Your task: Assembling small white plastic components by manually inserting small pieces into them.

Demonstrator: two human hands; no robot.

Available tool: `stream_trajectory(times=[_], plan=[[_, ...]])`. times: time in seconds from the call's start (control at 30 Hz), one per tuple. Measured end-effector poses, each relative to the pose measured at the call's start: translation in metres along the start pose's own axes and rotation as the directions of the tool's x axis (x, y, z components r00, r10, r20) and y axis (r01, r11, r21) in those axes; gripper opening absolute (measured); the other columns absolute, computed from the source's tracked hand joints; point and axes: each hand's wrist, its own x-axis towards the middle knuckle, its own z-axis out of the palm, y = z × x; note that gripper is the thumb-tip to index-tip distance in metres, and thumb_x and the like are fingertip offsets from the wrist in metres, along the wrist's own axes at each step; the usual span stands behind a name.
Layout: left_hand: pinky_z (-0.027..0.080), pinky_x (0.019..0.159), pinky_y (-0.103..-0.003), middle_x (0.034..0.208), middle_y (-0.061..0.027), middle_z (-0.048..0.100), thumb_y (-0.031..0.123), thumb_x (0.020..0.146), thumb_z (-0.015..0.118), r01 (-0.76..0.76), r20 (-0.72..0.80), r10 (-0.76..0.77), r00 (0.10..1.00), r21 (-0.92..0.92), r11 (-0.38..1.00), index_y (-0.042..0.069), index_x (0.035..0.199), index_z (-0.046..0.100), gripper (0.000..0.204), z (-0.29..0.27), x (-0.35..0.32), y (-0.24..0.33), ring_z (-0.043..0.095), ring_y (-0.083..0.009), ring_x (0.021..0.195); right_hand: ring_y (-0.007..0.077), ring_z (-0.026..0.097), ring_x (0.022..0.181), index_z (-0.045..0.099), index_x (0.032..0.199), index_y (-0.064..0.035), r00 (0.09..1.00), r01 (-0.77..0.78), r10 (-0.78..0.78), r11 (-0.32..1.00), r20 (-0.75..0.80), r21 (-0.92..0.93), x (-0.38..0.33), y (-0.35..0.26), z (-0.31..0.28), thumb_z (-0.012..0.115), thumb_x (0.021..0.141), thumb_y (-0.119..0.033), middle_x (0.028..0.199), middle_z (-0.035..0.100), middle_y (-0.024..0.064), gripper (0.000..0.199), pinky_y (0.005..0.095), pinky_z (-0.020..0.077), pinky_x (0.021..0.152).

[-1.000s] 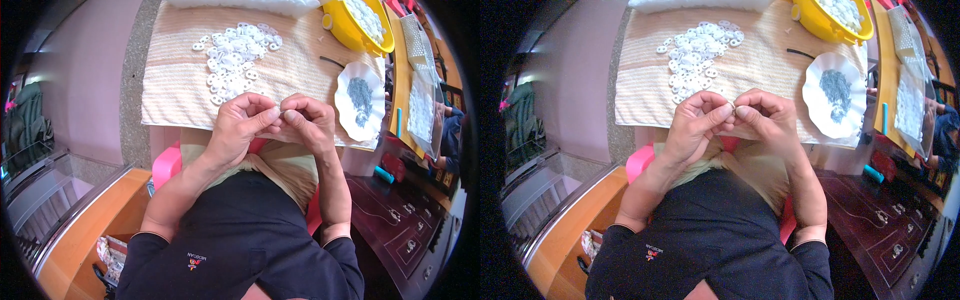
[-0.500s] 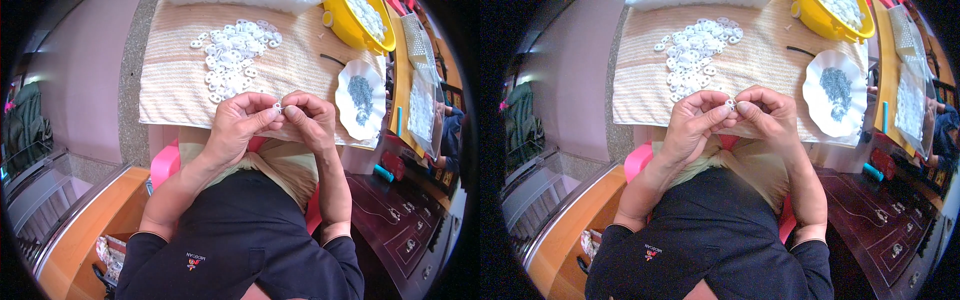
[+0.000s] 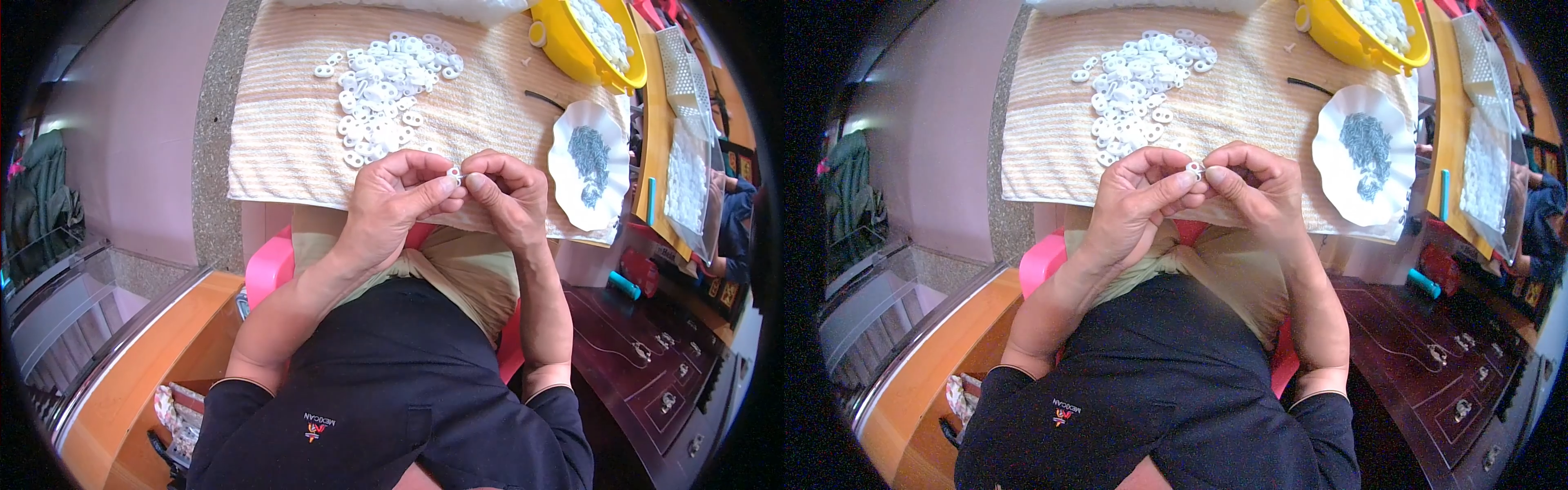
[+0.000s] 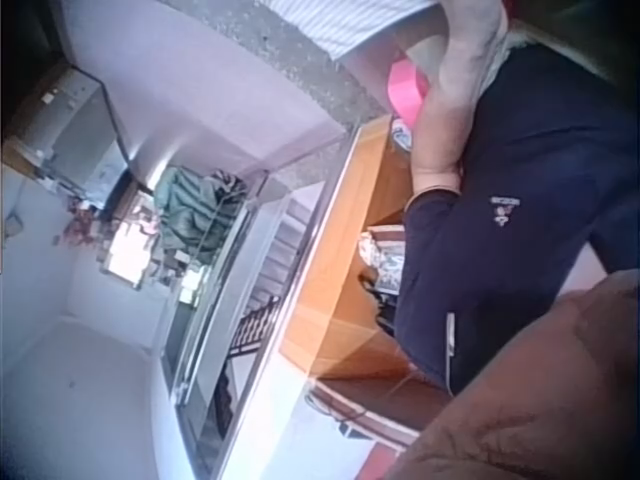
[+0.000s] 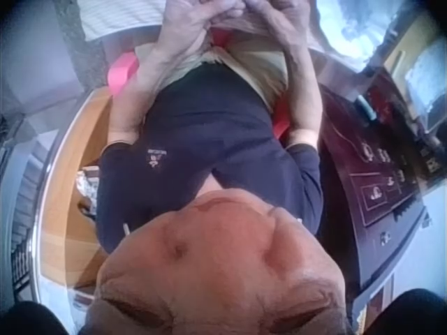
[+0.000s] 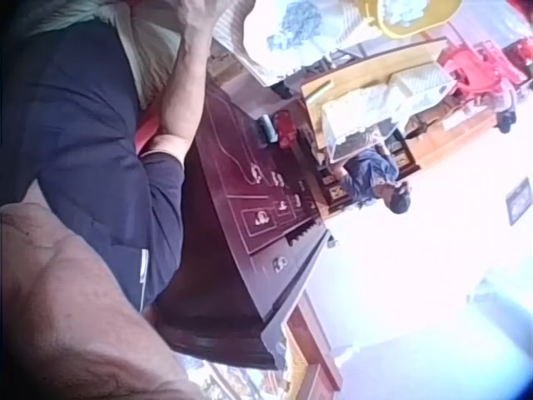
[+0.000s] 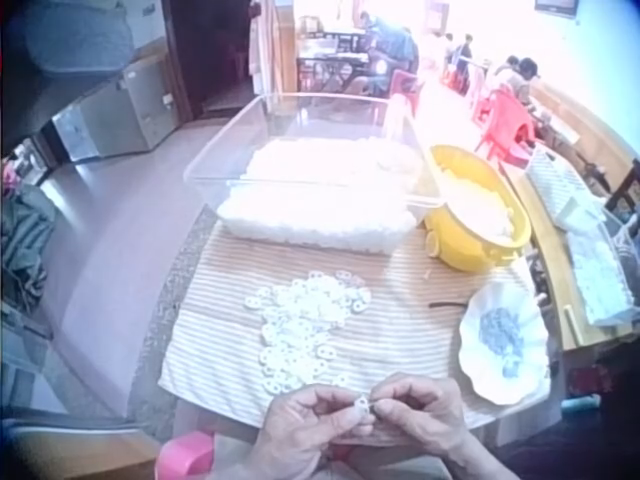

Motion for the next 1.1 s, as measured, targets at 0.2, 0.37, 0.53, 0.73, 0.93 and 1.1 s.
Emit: stream_trajectory(times=[0.2, 0.37, 0.53, 0.73, 0.93, 1.1], plan=[[0.057, 0.075, -0.026, 0.092, -0.0108, 0.067, 0.002, 0.089, 0.062, -0.008, -0.007, 0.008, 1.0, 0.01, 1.0, -0.001, 0.105, 0.059, 0.017, -0.0003, 0.0, -0.0026, 0.068, -0.0159, 0.081, 0.0104, 0.059, 0.085, 0.063, 0.095, 0.0045, 1.0, 0.011, -0.011, 1.0, -0.008, -0.028, -0.0005, 0.0002, 0.001, 0.064, 0.089, -0.003, 0.095, 0.064, 0.0075, 0.01, 0.0223, 0.0481, 0.076], [0.057, 0.074, -0.026, 0.093, -0.0092, 0.067, 0.003, 0.088, 0.064, -0.041, -0.004, 0.041, 0.999, -0.004, 0.999, -0.002, 0.104, 0.06, 0.017, 0.0007, -0.0013, -0.0052, 0.066, -0.0125, 0.08, 0.0092, 0.058, 0.083, 0.063, 0.095, 0.0041, 1.0, 0.01, -0.011, 0.998, -0.009, -0.067, -0.0015, -0.0011, 0.0026, 0.063, 0.09, -0.005, 0.093, 0.064, 0.0063, 0.01, 0.0215, 0.0477, 0.075], [0.057, 0.075, -0.026, 0.091, -0.0098, 0.067, 0.002, 0.089, 0.063, -0.053, -0.007, 0.053, 0.999, -0.019, 0.998, -0.001, 0.104, 0.059, 0.016, 0.0001, -0.001, -0.0078, 0.067, -0.0141, 0.08, 0.0084, 0.058, 0.081, 0.063, 0.093, 0.0043, 1.0, 0.02, -0.021, 0.991, -0.003, -0.133, -0.0015, -0.0021, 0.003, 0.062, 0.091, -0.005, 0.092, 0.063, 0.0055, 0.01, 0.0209, 0.0471, 0.074], [0.058, 0.075, -0.026, 0.09, -0.0101, 0.067, 0.001, 0.089, 0.062, -0.057, -0.009, 0.057, 0.998, -0.019, 0.998, 0.0, 0.103, 0.06, 0.015, 0.0003, -0.0009, -0.0081, 0.068, -0.0157, 0.079, 0.0084, 0.057, 0.081, 0.063, 0.092, 0.0042, 1.0, 0.025, -0.025, 0.994, -0.006, -0.104, -0.0017, -0.0048, 0.0046, 0.062, 0.091, -0.006, 0.091, 0.063, 0.0052, 0.01, 0.021, 0.0464, 0.073], [0.057, 0.073, -0.025, 0.09, -0.0086, 0.067, 0.003, 0.089, 0.064, -0.069, -0.005, 0.069, 0.998, -0.01, 0.998, -0.001, 0.103, 0.06, 0.015, 0.0007, -0.0011, -0.0081, 0.066, -0.0129, 0.078, 0.0045, 0.058, 0.076, 0.065, 0.092, 0.0023, 0.997, 0.074, -0.075, 0.99, -0.006, -0.12, -0.0009, -0.003, 0.0058, 0.063, 0.091, -0.007, 0.083, 0.065, 0.0006, 0.01, 0.0184, 0.0474, 0.068], [0.056, 0.072, -0.024, 0.09, -0.0078, 0.067, 0.004, 0.088, 0.065, -0.085, -0.003, 0.085, 0.996, 0.001, 0.996, -0.002, 0.102, 0.061, 0.015, 0.0013, -0.0012, -0.0077, 0.065, -0.0105, 0.077, 0.0047, 0.058, 0.075, 0.065, 0.092, 0.0024, 0.998, 0.056, -0.058, 0.993, -0.016, -0.105, -0.0009, -0.0021, 0.0062, 0.063, 0.091, -0.007, 0.082, 0.065, 0.0009, 0.01, 0.0186, 0.0477, 0.068]])
